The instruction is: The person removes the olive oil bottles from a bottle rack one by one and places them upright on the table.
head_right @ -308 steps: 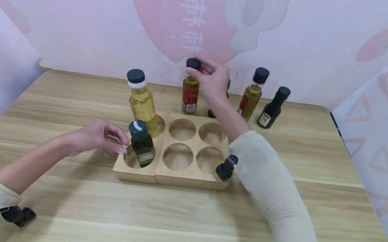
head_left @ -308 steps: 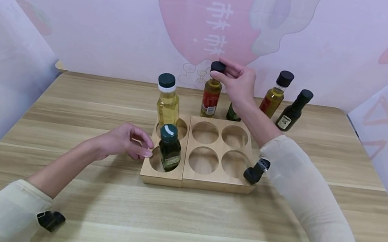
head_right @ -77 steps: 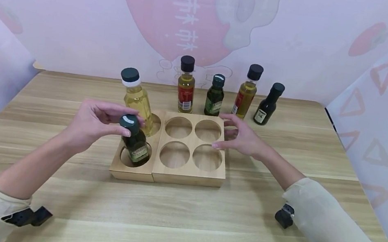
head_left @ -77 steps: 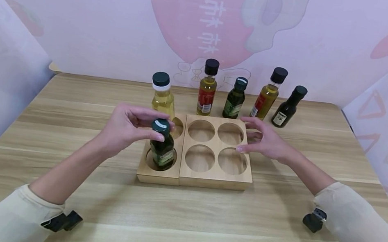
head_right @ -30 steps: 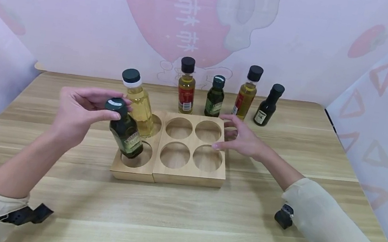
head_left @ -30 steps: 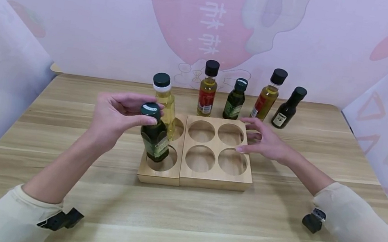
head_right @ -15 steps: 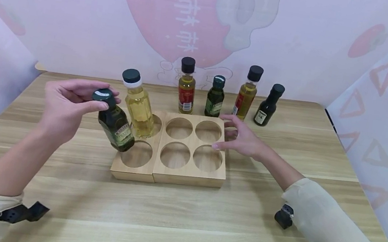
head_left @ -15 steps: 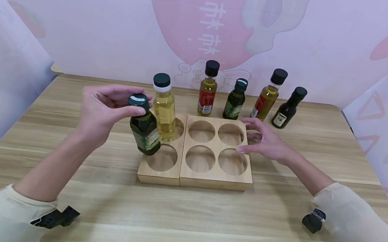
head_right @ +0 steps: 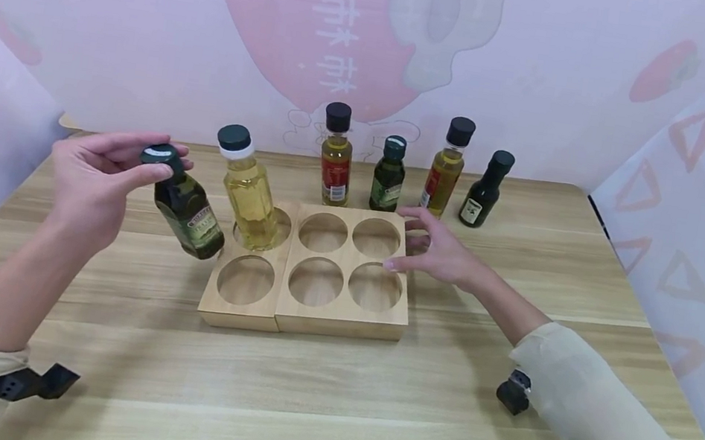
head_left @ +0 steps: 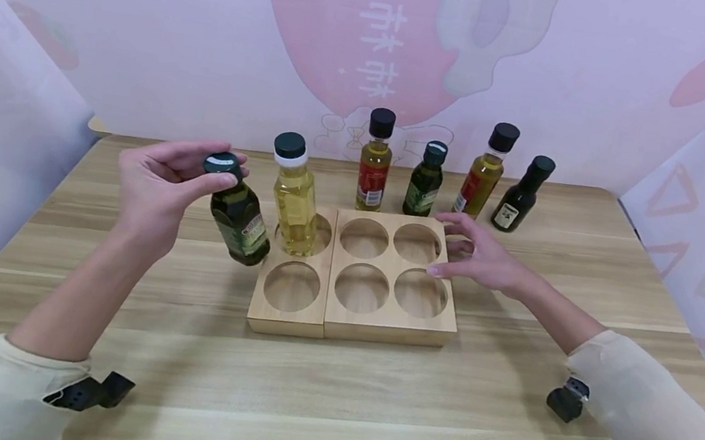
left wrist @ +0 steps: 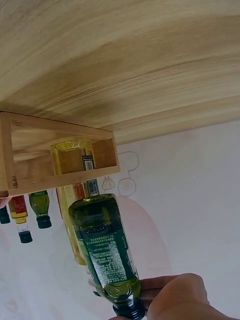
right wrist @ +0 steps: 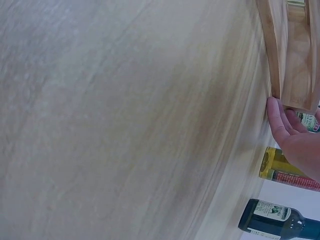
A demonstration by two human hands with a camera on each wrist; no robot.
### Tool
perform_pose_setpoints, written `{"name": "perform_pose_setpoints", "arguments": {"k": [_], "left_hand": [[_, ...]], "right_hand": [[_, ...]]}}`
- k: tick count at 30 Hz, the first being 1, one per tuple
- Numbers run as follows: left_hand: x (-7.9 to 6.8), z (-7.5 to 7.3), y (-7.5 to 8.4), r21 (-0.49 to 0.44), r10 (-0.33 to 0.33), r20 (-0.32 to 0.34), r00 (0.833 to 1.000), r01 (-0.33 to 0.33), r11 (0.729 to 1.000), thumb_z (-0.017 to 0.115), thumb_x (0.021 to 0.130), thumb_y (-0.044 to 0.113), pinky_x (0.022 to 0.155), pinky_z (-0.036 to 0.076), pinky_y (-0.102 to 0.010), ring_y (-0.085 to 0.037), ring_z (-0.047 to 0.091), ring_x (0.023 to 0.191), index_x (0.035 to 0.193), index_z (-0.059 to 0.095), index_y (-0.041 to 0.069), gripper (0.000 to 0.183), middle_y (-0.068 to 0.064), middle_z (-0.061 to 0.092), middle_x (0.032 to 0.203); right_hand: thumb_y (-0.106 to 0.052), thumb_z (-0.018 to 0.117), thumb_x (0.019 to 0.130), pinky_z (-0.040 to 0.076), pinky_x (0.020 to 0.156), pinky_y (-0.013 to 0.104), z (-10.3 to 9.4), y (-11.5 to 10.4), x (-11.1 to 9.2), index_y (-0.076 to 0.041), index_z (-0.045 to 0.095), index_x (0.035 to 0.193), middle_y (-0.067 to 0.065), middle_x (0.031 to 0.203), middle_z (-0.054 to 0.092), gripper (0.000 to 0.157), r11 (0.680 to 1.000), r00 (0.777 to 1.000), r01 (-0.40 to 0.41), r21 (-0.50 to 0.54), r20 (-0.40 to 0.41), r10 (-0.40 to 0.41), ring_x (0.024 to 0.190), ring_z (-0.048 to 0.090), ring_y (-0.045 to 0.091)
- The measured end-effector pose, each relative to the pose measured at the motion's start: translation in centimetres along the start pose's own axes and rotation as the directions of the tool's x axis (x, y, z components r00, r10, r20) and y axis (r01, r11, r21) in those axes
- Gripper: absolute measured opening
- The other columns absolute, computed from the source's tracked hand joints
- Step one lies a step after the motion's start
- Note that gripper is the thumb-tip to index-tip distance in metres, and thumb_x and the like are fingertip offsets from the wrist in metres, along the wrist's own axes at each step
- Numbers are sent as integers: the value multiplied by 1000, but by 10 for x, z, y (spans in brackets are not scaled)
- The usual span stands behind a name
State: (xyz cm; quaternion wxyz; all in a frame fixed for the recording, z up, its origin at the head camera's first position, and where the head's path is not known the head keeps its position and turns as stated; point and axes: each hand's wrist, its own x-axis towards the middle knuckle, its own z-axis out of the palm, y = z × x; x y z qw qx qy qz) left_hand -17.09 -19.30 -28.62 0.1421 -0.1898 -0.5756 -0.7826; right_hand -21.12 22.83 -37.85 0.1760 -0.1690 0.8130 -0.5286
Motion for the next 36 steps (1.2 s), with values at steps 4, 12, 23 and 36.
{"name": "perform_pose_setpoints", "arguments": {"k": [4, 12, 23, 36], "left_hand": [[3, -5, -3, -18, -7, 1, 1000, 7, 1000, 73, 80, -26, 83, 61, -31, -25, 78, 86, 109, 71, -19, 30, -17, 78, 93], [11, -13, -8, 17, 3, -20, 1000, -3, 1000, 75, 82, -22, 84, 61, -28, -22, 78, 87, 109, 72, -17, 27, -15, 79, 94], [19, -18, -14, 78, -35, -111, 993, 44, 996, 79, 81, -17, 84, 60, -24, -18, 77, 90, 108, 76, -10, 28, -11, 79, 94], [32, -22, -27, 94, -103, -159, 982, 119, 988, 82, 79, -14, 84, 59, -22, -14, 77, 89, 106, 79, -4, 29, -6, 80, 93]], "right_hand": [[-8, 81, 87, 45, 109, 55, 1, 0, 0, -6, 33, 157, 25, 152, 38, 85, 1000, 1000, -1, 1, -1, 1, 140, 45, 46], [-7, 81, 86, 46, 108, 54, 0, -1, 0, -5, 32, 157, 25, 152, 38, 86, 1000, 1000, -3, 1, -5, 3, 140, 45, 45], [-7, 81, 87, 48, 107, 53, 0, 0, 0, -5, 32, 157, 25, 153, 37, 86, 1000, 1000, -5, 1, 0, 5, 141, 44, 46], [-8, 81, 86, 46, 109, 56, 0, 0, 0, -6, 33, 157, 25, 152, 39, 85, 1000, 1000, 1, -4, 0, -1, 140, 45, 46]]}}
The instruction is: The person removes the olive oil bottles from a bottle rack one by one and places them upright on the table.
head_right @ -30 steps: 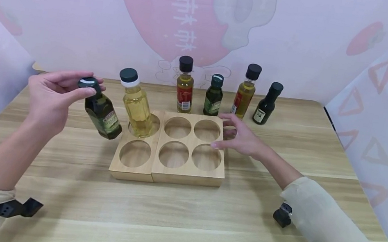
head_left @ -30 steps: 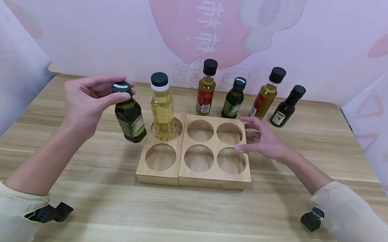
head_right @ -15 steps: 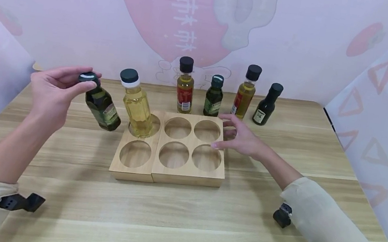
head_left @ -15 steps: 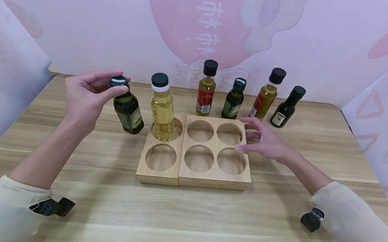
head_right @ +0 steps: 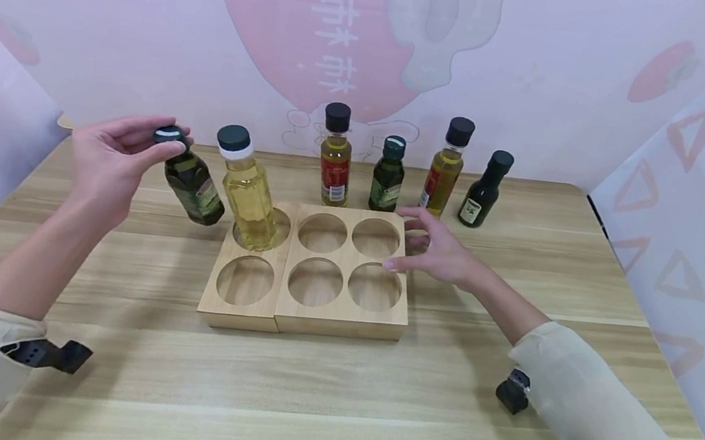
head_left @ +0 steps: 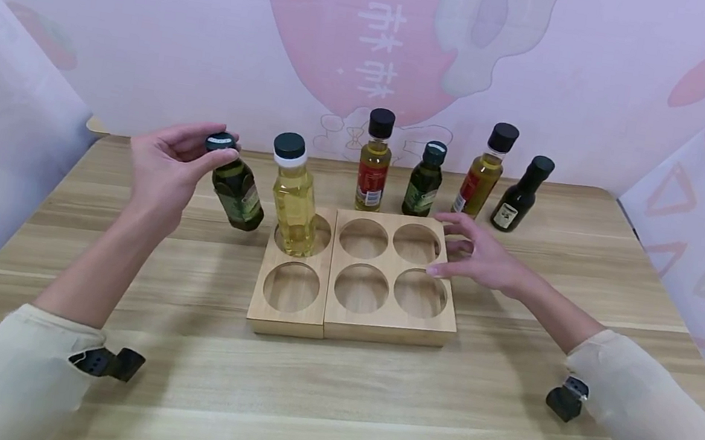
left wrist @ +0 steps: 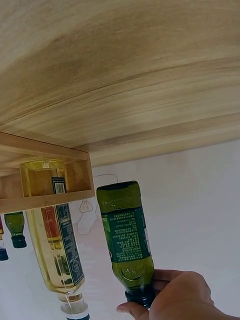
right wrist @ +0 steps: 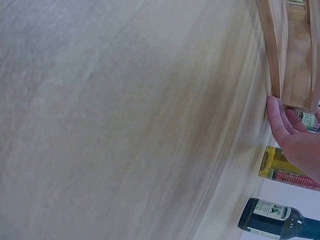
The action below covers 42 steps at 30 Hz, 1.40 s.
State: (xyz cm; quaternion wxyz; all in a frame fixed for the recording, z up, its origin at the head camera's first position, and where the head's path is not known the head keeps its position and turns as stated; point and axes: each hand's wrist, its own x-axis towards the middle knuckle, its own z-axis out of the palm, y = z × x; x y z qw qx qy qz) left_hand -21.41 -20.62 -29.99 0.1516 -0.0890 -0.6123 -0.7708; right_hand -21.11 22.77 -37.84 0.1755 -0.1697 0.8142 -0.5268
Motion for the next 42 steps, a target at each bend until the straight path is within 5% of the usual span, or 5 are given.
{"name": "perform_pose_setpoints", "arguments": {"k": [27, 42], "left_hand": [[31, 0, -30, 79, -123, -62, 990, 128, 989, 83, 79, -13, 84, 58, -21, -8, 76, 90, 105, 81, 5, 31, 1, 80, 91], [42, 1, -38, 108, -140, -115, 983, 152, 982, 87, 76, -10, 84, 58, -21, -7, 76, 92, 107, 81, 6, 35, 2, 79, 92]], "right_hand": [[-8, 83, 86, 47, 108, 57, -2, 2, 1, -6, 33, 157, 25, 152, 40, 87, 1000, 1000, 0, -15, 0, 0, 139, 47, 46], [-7, 82, 86, 50, 105, 52, -2, 2, 1, -6, 32, 157, 24, 153, 39, 87, 1000, 1000, 3, -18, 3, -3, 137, 48, 44]]}}
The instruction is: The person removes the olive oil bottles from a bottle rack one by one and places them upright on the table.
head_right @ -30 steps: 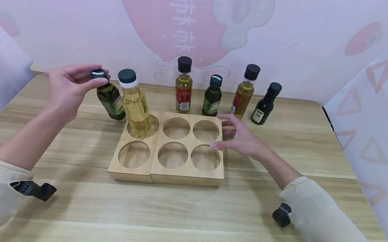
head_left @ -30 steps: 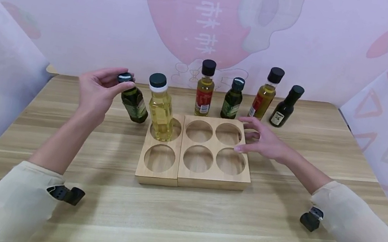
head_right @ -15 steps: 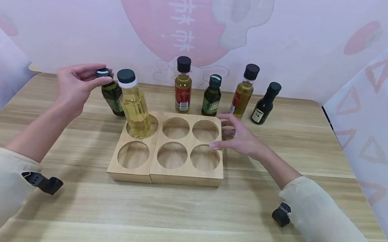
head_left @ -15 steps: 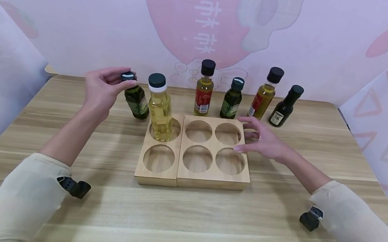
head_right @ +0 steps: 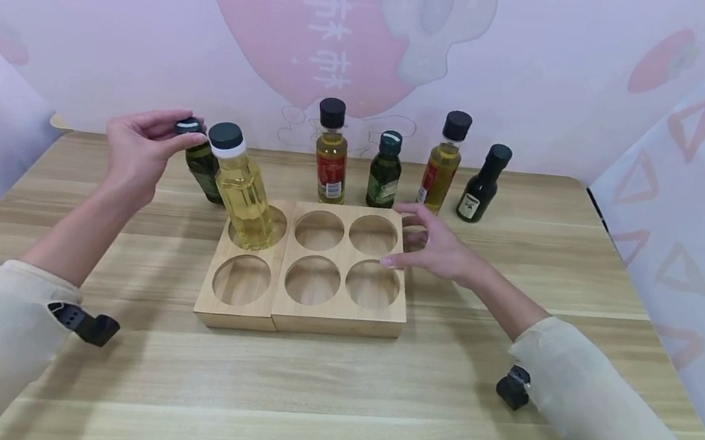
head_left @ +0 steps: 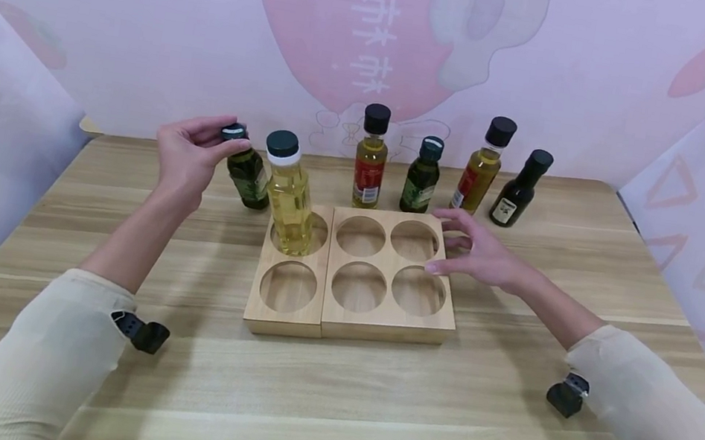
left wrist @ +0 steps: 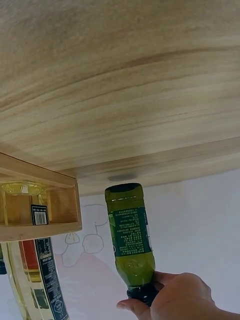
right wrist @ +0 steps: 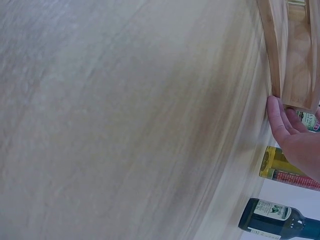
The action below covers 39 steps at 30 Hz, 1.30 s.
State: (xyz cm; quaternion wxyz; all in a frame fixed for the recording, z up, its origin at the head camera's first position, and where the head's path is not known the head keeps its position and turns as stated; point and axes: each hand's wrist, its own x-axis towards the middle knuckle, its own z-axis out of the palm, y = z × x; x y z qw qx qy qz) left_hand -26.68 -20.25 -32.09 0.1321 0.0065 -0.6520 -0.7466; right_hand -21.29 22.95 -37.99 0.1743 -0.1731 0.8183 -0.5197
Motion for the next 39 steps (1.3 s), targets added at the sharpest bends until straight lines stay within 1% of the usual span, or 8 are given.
{"name": "perform_pose_setpoints", "arguments": {"k": [11, 19, 25, 30, 34, 39], "left_hand": [[2, 3, -5, 24, 0, 13, 1000, 0, 1000, 86, 77, -10, 85, 58, -21, -7, 75, 92, 107, 81, 5, 34, 2, 79, 93], [4, 6, -5, 15, -6, 22, 1000, 6, 1000, 86, 77, -10, 86, 58, -22, -7, 75, 93, 107, 81, 5, 33, 1, 80, 95], [5, 8, -6, 43, -23, 22, 1000, 22, 999, 87, 77, -8, 87, 58, -22, -8, 75, 95, 108, 80, 5, 34, -3, 79, 101], [6, 9, -7, 88, -40, 30, 999, 37, 995, 88, 78, -4, 89, 57, -22, -8, 74, 98, 113, 79, 5, 37, -7, 78, 108], [6, 10, -8, 99, -33, 35, 999, 30, 995, 88, 78, -3, 90, 57, -23, -8, 74, 99, 114, 79, 4, 38, -9, 77, 109], [7, 11, -9, 99, -33, 38, 999, 29, 995, 89, 78, -3, 90, 57, -23, -8, 74, 99, 114, 79, 4, 38, -6, 78, 107]], "right_hand": [[-7, 82, 85, 49, 105, 54, 0, 0, 0, -6, 32, 157, 24, 153, 40, 88, 1000, 1000, -7, -1, 0, 7, 137, 48, 44], [-7, 83, 85, 49, 106, 54, 1, 3, 1, -5, 32, 157, 24, 152, 40, 88, 1000, 1000, -1, 3, -1, 1, 137, 48, 44], [-7, 83, 85, 49, 105, 53, 1, 2, 1, -5, 32, 157, 23, 152, 41, 88, 1000, 1000, -7, 9, -2, 7, 137, 48, 43], [-7, 82, 85, 48, 106, 56, 1, 2, 0, -4, 31, 157, 24, 152, 40, 88, 1000, 1000, 3, 5, -5, -3, 138, 48, 45], [-7, 82, 86, 47, 108, 57, 1, 2, 1, -3, 31, 157, 25, 152, 40, 88, 1000, 1000, 11, 2, -5, -11, 138, 47, 45], [-6, 82, 86, 47, 107, 55, 1, 1, 1, -3, 31, 157, 24, 153, 40, 88, 1000, 1000, 8, 7, -4, -8, 138, 48, 44]]}}
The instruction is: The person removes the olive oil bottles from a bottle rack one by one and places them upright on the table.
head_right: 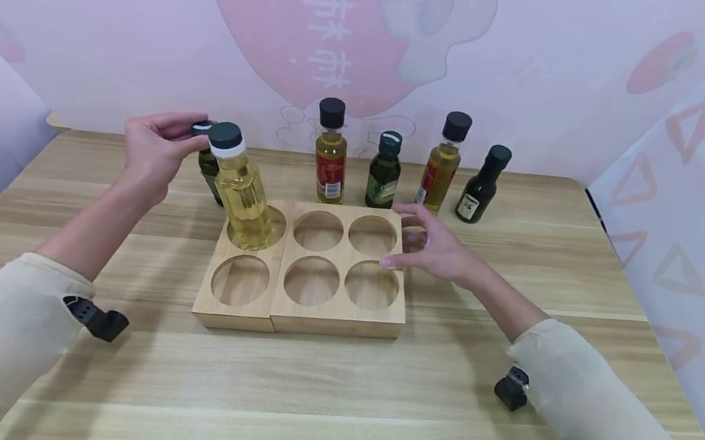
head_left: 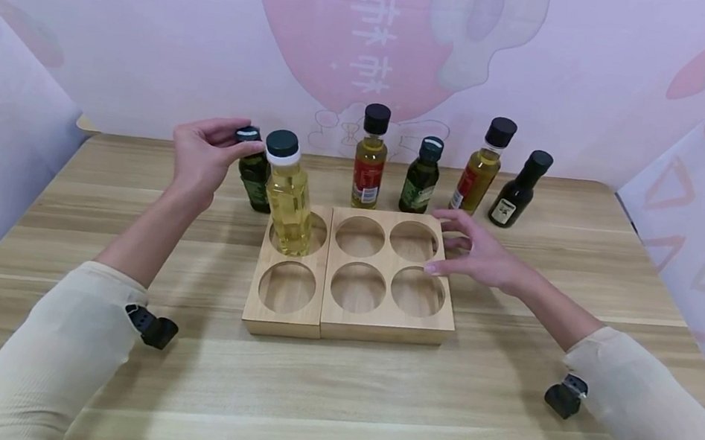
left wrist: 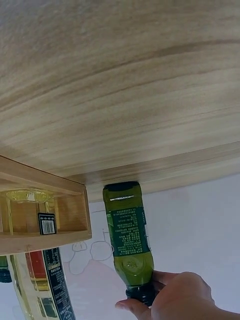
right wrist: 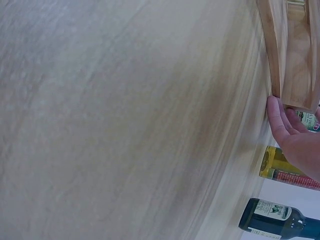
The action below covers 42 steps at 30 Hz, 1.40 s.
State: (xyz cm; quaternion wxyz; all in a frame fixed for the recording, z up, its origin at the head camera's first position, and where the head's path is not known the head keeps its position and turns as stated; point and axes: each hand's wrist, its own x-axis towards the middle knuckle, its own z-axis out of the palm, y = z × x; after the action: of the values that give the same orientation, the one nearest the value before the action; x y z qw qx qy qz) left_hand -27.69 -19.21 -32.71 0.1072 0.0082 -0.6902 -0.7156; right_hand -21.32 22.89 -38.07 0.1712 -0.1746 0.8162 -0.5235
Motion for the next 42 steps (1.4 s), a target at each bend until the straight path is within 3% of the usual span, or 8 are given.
{"name": "perform_pose_setpoints", "arguments": {"k": [12, 20, 25, 33, 42], "left_hand": [[-1, 4, -5, -26, 59, 4, 998, -59, 998, 85, 81, -6, 87, 57, -20, -6, 74, 93, 113, 78, 1, 34, 3, 79, 96], [-2, 3, -7, -3, 88, 17, 996, -88, 996, 84, 83, -5, 85, 57, -18, -6, 73, 94, 119, 74, -3, 37, 4, 77, 98], [-3, 2, -7, 18, 92, 39, 995, -93, 996, 84, 84, -4, 85, 57, -18, -6, 73, 95, 119, 74, -1, 37, 5, 77, 100], [-6, -3, 2, -35, 125, 114, 986, -122, 992, 82, 85, -4, 86, 56, -17, -9, 72, 98, 117, 74, -2, 33, 2, 77, 105], [-17, -7, 16, -64, 128, 102, 987, -122, 990, 83, 85, -3, 88, 56, -17, -12, 72, 105, 113, 77, 4, 30, 1, 78, 107]], "right_hand": [[-5, 81, 87, 46, 108, 55, 0, -1, -1, -3, 32, 157, 25, 151, 42, 85, 1000, 1000, 6, 10, -2, -6, 137, 48, 44], [-5, 81, 86, 45, 109, 58, 0, 0, 0, -2, 31, 157, 25, 152, 41, 87, 1000, 1000, 8, 4, -3, -8, 138, 47, 45], [-5, 82, 85, 44, 110, 58, 0, 0, 0, -4, 32, 157, 24, 152, 41, 88, 1000, 1000, 1, 9, -4, -1, 138, 47, 45], [-5, 82, 85, 48, 106, 54, 0, 0, 0, -3, 32, 157, 24, 150, 42, 88, 1000, 1000, 10, -1, -4, -10, 135, 50, 45], [-6, 82, 86, 49, 106, 53, 0, 0, 0, -4, 31, 157, 24, 151, 41, 88, 1000, 1000, -2, 0, 2, 2, 138, 48, 45]]}}
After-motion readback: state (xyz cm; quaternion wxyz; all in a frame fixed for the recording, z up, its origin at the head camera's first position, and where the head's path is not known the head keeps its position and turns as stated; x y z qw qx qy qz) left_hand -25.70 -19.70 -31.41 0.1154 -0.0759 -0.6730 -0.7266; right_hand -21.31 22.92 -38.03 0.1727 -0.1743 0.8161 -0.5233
